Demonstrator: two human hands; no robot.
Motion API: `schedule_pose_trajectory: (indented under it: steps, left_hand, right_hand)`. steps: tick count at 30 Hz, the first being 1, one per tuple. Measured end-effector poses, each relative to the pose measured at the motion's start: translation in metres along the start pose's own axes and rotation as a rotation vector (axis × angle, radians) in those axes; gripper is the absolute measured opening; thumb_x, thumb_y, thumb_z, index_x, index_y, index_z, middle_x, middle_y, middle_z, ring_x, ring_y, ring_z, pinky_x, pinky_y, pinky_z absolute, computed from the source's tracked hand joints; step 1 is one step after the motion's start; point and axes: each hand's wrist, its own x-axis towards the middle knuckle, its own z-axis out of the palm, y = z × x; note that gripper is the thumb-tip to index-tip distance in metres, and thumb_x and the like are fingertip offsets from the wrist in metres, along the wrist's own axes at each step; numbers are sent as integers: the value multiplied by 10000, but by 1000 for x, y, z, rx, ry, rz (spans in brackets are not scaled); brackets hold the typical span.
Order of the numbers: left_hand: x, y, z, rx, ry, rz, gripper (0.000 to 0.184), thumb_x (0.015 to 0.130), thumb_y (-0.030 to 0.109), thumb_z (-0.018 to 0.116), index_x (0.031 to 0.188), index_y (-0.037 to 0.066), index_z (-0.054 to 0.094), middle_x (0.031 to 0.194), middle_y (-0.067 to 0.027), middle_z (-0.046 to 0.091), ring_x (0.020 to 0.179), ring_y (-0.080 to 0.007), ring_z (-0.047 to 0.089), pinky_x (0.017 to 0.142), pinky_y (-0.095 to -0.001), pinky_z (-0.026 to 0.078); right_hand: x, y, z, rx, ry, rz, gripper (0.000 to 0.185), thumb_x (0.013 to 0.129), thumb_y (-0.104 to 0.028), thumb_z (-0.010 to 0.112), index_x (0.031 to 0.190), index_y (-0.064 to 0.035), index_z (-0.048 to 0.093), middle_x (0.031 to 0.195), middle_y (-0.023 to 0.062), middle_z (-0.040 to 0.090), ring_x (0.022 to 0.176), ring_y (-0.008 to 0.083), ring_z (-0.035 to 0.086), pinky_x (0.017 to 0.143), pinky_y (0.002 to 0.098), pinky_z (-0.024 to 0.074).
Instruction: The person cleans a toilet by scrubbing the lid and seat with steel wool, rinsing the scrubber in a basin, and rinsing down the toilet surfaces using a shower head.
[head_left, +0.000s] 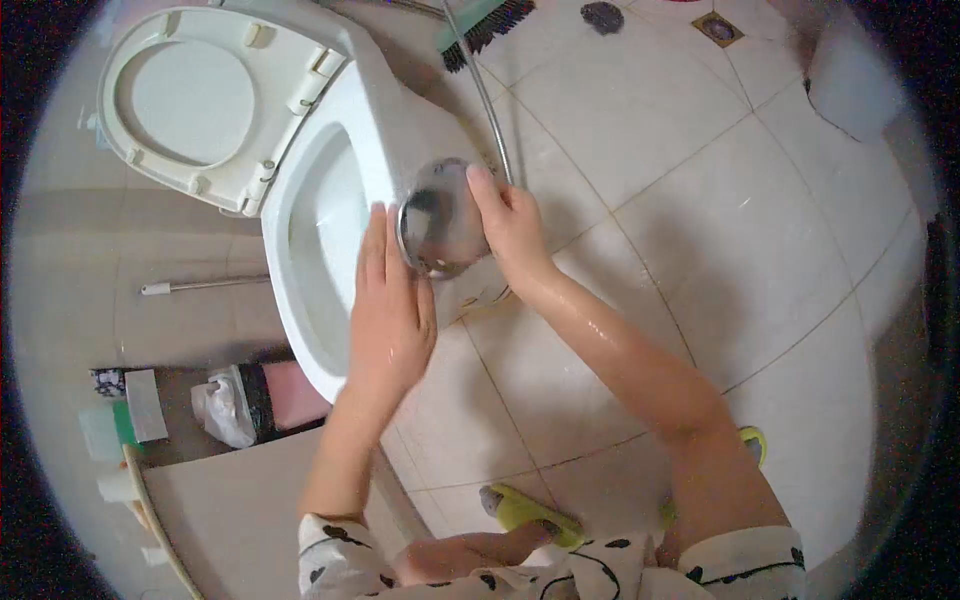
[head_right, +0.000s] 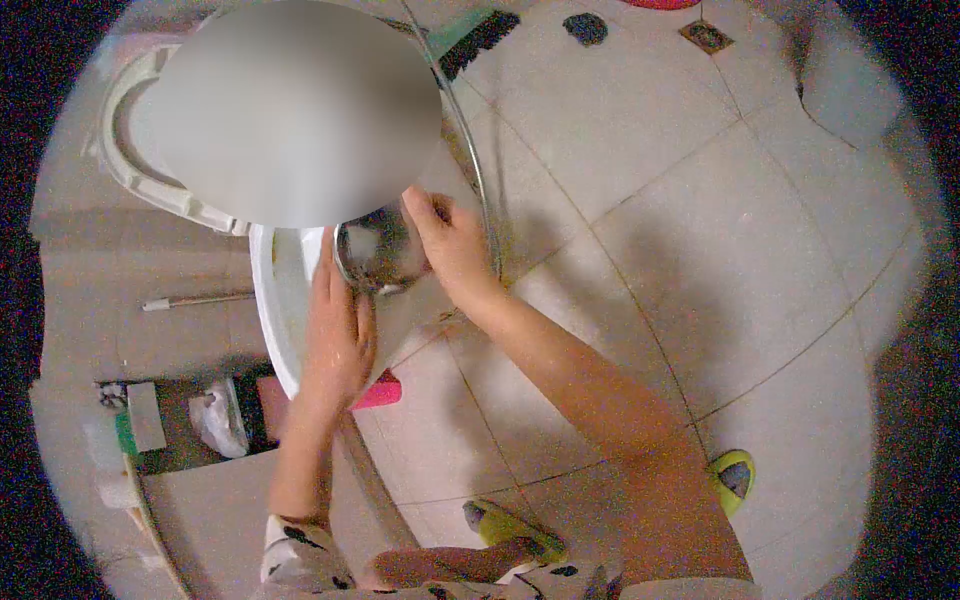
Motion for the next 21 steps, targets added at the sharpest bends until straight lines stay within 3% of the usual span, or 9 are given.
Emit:
schedule_pose_trajectory:
  steps: [1, 2, 5, 8, 9, 12, 16, 18, 21]
  left_hand:
    - [14, -4, 4, 65, -22, 47, 459, 804, 20, 466, 1248, -51, 378, 1328, -254, 315, 1244, -414, 288, 998, -430, 323]
    - [27, -11, 10, 133, -42, 92, 470, 788, 16, 485, 1242, -51, 384, 1326, -244, 329, 1251, -414, 276, 999, -437, 322]
    - [68, -41, 24, 289, -194, 167, 506, 745, 58, 556, 1223, -30, 417, 1320, -212, 365, 1270, -393, 263, 1001, -460, 316]
    - [95, -35, 21, 193, -289, 17, 568, 703, 159, 628, 1221, 14, 445, 1313, -186, 393, 1281, -352, 274, 1002, -480, 308]
    - [104, -31, 19, 123, -300, -68, 594, 689, 198, 651, 1223, 31, 452, 1310, -179, 401, 1283, -337, 280, 1002, -486, 305]
    - [137, -52, 28, 517, -479, -6, 643, 676, 302, 658, 1244, 78, 456, 1327, -159, 391, 1287, -293, 293, 1004, -488, 300]
    - [171, -58, 19, 882, -429, 158, 586, 715, 335, 606, 1234, 97, 477, 1305, -119, 433, 1229, -271, 385, 1009, -463, 302]
    - [163, -54, 29, 942, -507, 264, 546, 738, 333, 580, 1226, 107, 491, 1303, -106, 440, 1221, -250, 398, 1014, -447, 300]
    - [145, -42, 31, 848, -790, 431, 490, 772, 331, 541, 1214, 120, 512, 1299, -87, 450, 1209, -220, 417, 1021, -423, 297]
  right_hand:
    - [5, -1, -2, 26, 26, 56, 504, 840, -489, 541, 806, 9, 615, 697, 28, 571, 633, 104, 498, 569, 260, 419]
    - [15, 8, -2, 89, 23, 56, 570, 849, -525, 496, 906, 28, 621, 808, 67, 611, 747, 146, 548, 683, 266, 441]
    - [33, 6, 3, 212, 57, 151, 654, 847, -568, 455, 985, 53, 610, 909, 118, 629, 858, 195, 571, 784, 280, 428]
    - [45, -4, 4, 210, 56, 196, 724, 837, -604, 429, 1061, 67, 581, 1000, 152, 619, 921, 217, 570, 815, 285, 424]
    - [49, -6, 4, 227, 57, 192, 726, 835, -608, 429, 1063, 64, 580, 1012, 154, 614, 924, 216, 570, 814, 286, 425]
    - [58, -11, 3, 267, 42, 214, 734, 827, -619, 430, 1079, 56, 571, 1044, 159, 602, 940, 220, 567, 814, 292, 429]
    - [47, -20, -6, 289, -14, 304, 748, 822, -628, 431, 1129, 44, 544, 1083, 161, 583, 971, 237, 552, 815, 313, 432]
    - [43, -13, -12, 309, -16, 350, 722, 822, -609, 455, 1137, 37, 529, 1087, 145, 573, 963, 223, 552, 800, 315, 450]
    - [51, 2, -22, 326, -7, 430, 661, 824, -567, 506, 1119, 26, 518, 1064, 108, 570, 920, 182, 563, 754, 300, 485]
